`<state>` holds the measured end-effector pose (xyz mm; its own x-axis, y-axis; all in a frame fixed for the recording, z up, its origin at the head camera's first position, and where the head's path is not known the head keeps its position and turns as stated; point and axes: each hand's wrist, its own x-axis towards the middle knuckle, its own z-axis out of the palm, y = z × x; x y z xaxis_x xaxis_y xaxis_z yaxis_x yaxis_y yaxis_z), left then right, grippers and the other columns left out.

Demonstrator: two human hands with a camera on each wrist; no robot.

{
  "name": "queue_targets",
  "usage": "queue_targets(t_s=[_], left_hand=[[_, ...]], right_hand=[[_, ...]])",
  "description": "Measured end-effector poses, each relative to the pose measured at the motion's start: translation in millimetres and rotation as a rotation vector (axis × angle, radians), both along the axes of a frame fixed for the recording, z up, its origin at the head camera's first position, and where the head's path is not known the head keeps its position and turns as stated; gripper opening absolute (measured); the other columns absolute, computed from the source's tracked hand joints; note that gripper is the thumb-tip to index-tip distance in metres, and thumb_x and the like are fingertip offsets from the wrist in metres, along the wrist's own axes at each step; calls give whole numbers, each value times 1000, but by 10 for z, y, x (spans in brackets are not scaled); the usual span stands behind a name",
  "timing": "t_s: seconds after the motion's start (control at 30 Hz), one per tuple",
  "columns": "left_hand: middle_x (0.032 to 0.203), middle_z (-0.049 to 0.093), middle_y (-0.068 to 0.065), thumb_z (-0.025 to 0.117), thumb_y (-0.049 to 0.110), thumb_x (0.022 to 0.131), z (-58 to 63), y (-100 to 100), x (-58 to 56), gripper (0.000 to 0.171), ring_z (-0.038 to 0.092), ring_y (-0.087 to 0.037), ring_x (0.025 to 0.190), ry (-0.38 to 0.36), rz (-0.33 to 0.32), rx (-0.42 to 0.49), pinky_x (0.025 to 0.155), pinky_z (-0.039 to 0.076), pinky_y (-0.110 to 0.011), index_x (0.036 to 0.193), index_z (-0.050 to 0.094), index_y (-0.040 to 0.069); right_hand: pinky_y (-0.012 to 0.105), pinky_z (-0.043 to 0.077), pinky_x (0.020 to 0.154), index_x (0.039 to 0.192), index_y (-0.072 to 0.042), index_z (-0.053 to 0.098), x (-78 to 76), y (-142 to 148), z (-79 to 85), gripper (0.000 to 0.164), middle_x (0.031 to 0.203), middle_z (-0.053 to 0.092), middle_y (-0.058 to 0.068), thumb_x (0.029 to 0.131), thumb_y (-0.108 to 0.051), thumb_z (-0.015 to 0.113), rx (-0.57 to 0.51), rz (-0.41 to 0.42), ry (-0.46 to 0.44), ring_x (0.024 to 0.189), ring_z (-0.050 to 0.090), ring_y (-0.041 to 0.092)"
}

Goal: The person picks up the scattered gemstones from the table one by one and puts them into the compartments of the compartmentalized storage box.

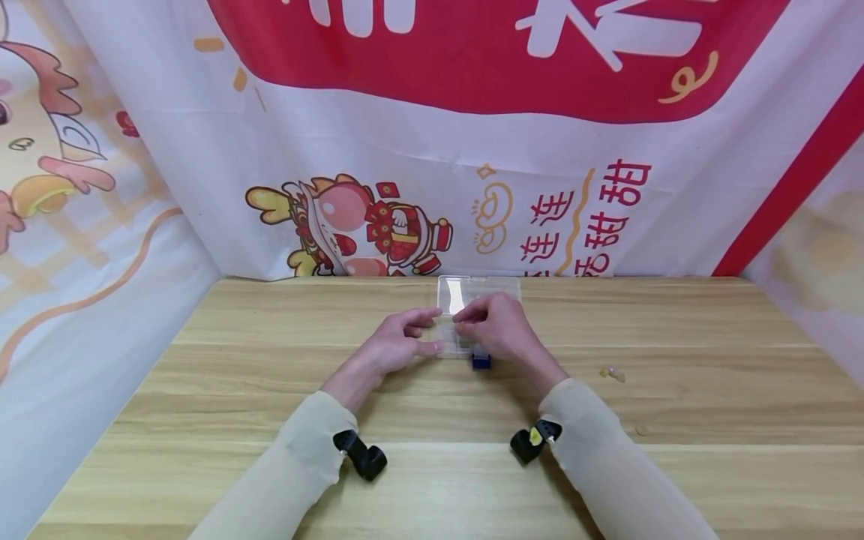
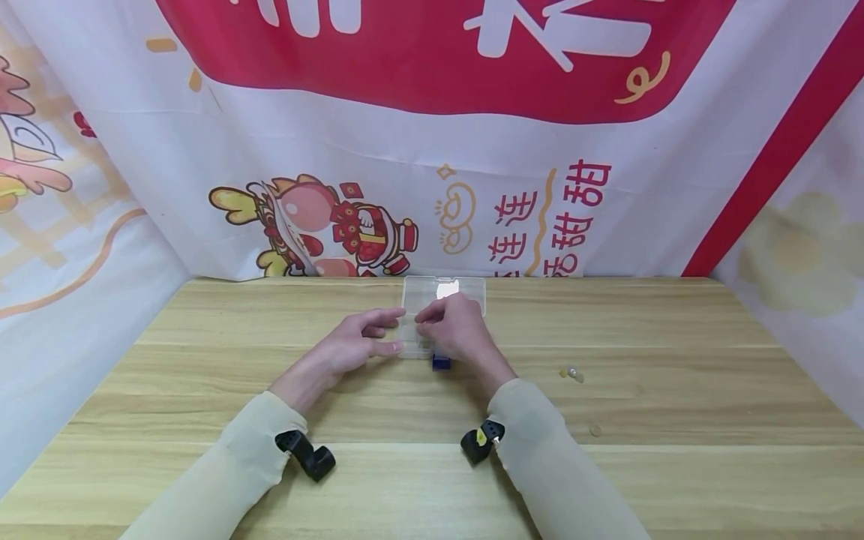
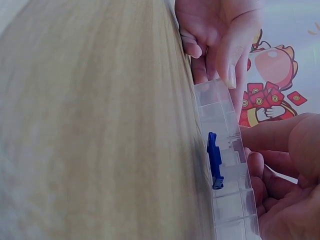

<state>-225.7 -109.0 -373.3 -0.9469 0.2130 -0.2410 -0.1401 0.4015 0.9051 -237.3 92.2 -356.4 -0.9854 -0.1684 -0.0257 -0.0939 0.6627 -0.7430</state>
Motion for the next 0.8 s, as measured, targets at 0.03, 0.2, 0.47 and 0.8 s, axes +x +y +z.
queue_targets(t_s=[0.03,0.2,0.47,0.8], left_hand=[[152,59,-3,80,15,94,-1,1,-2,62,49,-28,135,-2,-1,0,119,39,-50,151,60,29],[153,58,-2,79,16,94,1,-6,-1,63,49,-28,137,-13,0,-5,121,38,-52,151,59,31],[154,57,-3,79,17,94,21,-9,8,62,48,-29,138,-17,-5,-2,121,37,-53,151,59,31],[154,57,-3,79,16,94,14,-11,16,63,48,-29,137,-7,-9,2,121,38,-52,152,59,30]], right_hand=[[34,58,85,105,-11,84,1,2,1,13,100,79,5,94,-12,80,-2,-3,-2,93,69,18],[34,58,85,107,-11,83,13,9,14,14,102,79,5,94,-12,80,-5,-2,-10,94,69,19],[34,59,86,108,-12,83,28,0,34,14,103,79,5,94,-12,80,-7,-4,-12,95,69,19],[34,59,86,106,-10,83,23,2,8,13,101,79,5,93,-12,80,-11,-4,5,93,69,18]])
